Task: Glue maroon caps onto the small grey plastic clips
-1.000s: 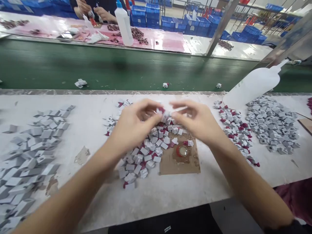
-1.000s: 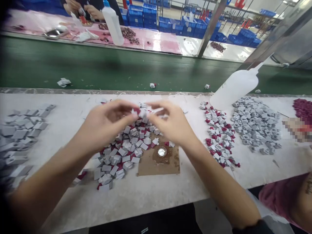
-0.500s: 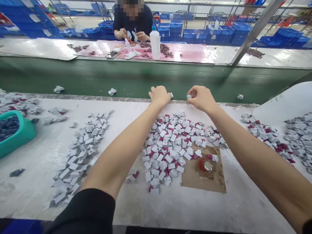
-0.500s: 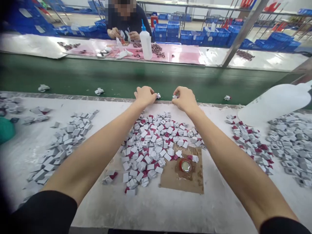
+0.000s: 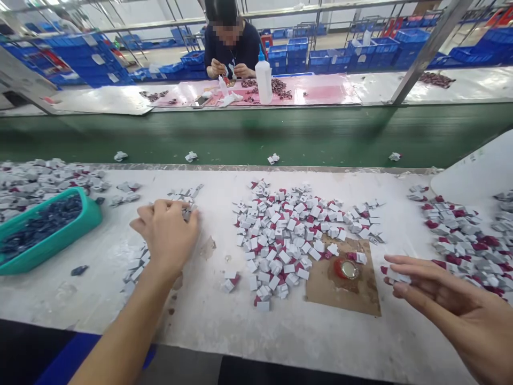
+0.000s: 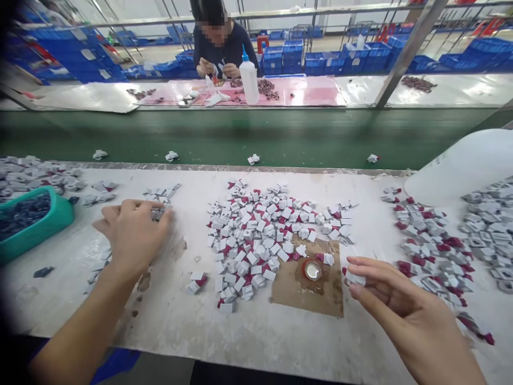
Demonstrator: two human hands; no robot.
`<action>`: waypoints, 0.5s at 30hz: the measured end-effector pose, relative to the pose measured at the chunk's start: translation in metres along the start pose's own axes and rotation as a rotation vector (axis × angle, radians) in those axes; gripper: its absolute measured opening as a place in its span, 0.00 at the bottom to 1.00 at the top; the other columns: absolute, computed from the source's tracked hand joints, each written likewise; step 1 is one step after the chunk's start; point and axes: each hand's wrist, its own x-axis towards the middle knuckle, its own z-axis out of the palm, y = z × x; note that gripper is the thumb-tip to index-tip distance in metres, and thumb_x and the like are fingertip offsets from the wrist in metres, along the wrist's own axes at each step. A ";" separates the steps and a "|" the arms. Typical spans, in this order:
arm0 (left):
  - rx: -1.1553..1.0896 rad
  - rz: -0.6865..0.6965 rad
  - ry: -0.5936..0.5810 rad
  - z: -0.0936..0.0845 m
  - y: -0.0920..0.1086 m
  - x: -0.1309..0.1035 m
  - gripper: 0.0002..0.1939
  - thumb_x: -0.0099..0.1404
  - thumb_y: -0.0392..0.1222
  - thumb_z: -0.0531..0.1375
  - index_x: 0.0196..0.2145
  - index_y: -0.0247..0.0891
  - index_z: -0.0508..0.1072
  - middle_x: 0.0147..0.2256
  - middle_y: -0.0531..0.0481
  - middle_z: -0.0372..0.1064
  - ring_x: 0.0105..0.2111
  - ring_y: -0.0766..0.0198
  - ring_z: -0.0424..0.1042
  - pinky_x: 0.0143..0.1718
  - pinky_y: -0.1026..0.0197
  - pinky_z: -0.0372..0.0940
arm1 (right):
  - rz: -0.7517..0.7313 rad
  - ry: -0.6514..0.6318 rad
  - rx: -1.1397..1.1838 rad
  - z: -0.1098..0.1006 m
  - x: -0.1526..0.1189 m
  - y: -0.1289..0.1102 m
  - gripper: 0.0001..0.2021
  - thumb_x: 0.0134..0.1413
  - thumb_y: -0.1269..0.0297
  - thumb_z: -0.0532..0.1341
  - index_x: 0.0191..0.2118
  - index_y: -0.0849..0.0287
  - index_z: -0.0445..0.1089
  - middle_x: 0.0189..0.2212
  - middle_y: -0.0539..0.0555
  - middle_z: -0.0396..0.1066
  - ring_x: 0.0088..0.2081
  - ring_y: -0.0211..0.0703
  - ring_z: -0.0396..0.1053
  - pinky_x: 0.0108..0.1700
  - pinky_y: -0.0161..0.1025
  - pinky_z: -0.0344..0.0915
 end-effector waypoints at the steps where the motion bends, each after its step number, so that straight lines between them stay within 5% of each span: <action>1: 0.002 0.003 -0.001 0.002 -0.003 0.002 0.27 0.83 0.61 0.50 0.51 0.37 0.79 0.61 0.27 0.71 0.69 0.15 0.56 0.64 0.19 0.57 | 0.004 0.037 0.014 0.001 -0.006 0.005 0.19 0.52 0.38 0.81 0.41 0.45 0.92 0.42 0.57 0.92 0.38 0.62 0.92 0.35 0.42 0.89; 8: 0.005 0.040 -0.008 0.012 0.000 0.010 0.24 0.82 0.58 0.49 0.52 0.37 0.75 0.50 0.30 0.77 0.68 0.19 0.60 0.65 0.19 0.57 | -0.030 0.074 -0.224 -0.005 -0.031 0.047 0.18 0.62 0.40 0.76 0.45 0.48 0.90 0.44 0.57 0.91 0.39 0.58 0.89 0.44 0.48 0.89; 11: 0.063 -0.006 -0.034 0.011 0.003 0.016 0.27 0.80 0.57 0.51 0.59 0.31 0.75 0.58 0.24 0.75 0.69 0.14 0.59 0.65 0.17 0.58 | -0.044 0.107 -0.239 -0.005 -0.037 0.052 0.16 0.68 0.44 0.73 0.49 0.50 0.88 0.42 0.56 0.89 0.38 0.54 0.86 0.44 0.47 0.86; 15: 0.182 -0.151 -0.081 0.010 0.013 0.025 0.30 0.76 0.57 0.54 0.56 0.27 0.79 0.65 0.13 0.72 0.71 0.10 0.57 0.68 0.12 0.55 | -0.079 0.081 -0.315 -0.003 -0.037 0.043 0.10 0.70 0.52 0.71 0.47 0.49 0.87 0.39 0.54 0.86 0.34 0.49 0.81 0.40 0.45 0.80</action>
